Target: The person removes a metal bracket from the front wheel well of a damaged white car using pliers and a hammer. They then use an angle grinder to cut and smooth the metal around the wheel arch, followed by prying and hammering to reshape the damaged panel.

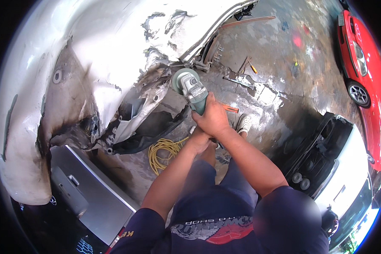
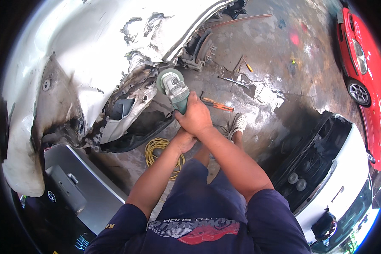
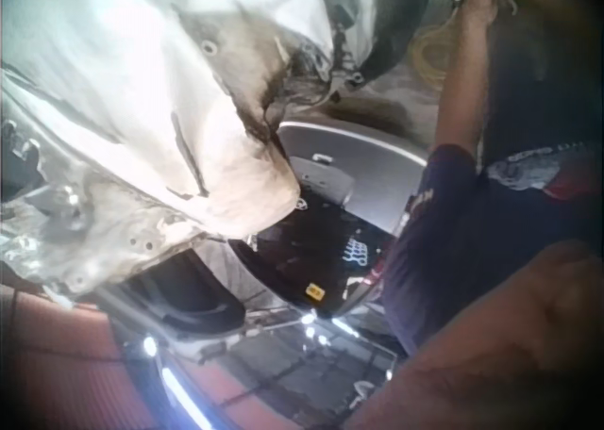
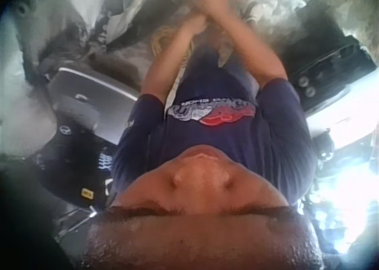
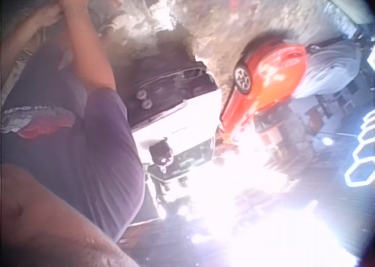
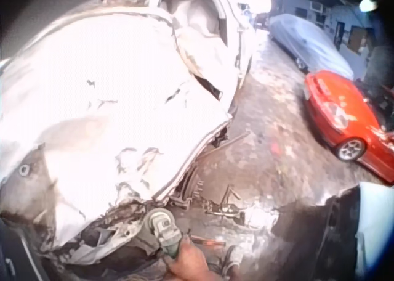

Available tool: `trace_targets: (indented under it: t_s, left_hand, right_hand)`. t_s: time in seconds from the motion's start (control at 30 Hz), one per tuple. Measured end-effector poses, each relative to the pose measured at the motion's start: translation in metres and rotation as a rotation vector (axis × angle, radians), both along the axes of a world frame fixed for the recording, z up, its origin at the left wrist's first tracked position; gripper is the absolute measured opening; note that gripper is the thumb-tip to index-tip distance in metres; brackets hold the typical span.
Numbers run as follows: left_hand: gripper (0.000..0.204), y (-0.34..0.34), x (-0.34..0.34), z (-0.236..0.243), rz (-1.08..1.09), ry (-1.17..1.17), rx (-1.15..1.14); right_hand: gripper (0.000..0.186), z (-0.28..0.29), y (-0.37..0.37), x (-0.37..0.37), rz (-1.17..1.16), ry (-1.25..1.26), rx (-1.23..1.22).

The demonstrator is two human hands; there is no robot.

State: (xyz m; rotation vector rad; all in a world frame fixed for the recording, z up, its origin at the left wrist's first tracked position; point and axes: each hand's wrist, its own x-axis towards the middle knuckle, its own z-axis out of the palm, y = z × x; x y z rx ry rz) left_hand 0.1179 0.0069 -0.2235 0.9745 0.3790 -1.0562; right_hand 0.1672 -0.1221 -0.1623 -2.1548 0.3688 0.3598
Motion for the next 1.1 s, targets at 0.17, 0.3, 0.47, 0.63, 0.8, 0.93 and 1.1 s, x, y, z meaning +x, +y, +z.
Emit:
trace_targets:
  t_s: [0.17,0.3,0.47,0.63,0.8,0.93,1.1]
  left_hand:
    - [0.053,-0.012,0.000,0.001,0.082,-0.098,-0.025]
    - [0.053,-0.016,0.000,-0.010,0.128,-0.142,0.043]
    - [0.077,-0.024,0.002,-0.017,0.187,-0.123,0.027]
    - [0.075,-0.026,0.004,-0.025,0.170,-0.180,0.099]
    - [0.073,-0.028,0.005,-0.019,0.210,-0.202,0.118]
    - [0.073,-0.028,0.008,-0.017,0.220,-0.216,0.139]
    - [0.076,-0.027,0.006,-0.024,0.186,-0.242,0.140]
  right_hand:
    - [0.079,-0.003,-0.007,0.006,0.042,-0.055,0.030]
    - [0.081,-0.009,-0.012,0.009,0.061,-0.112,0.056]
    - [0.078,-0.016,-0.020,0.014,0.075,-0.107,0.082]
    - [0.077,-0.026,-0.024,0.015,0.061,-0.193,0.137]
    - [0.079,-0.023,-0.026,0.020,0.075,-0.148,0.154]
    - [0.082,-0.028,-0.023,0.021,0.067,-0.174,0.161]
    - [0.091,-0.032,-0.026,0.021,0.087,-0.200,0.203]
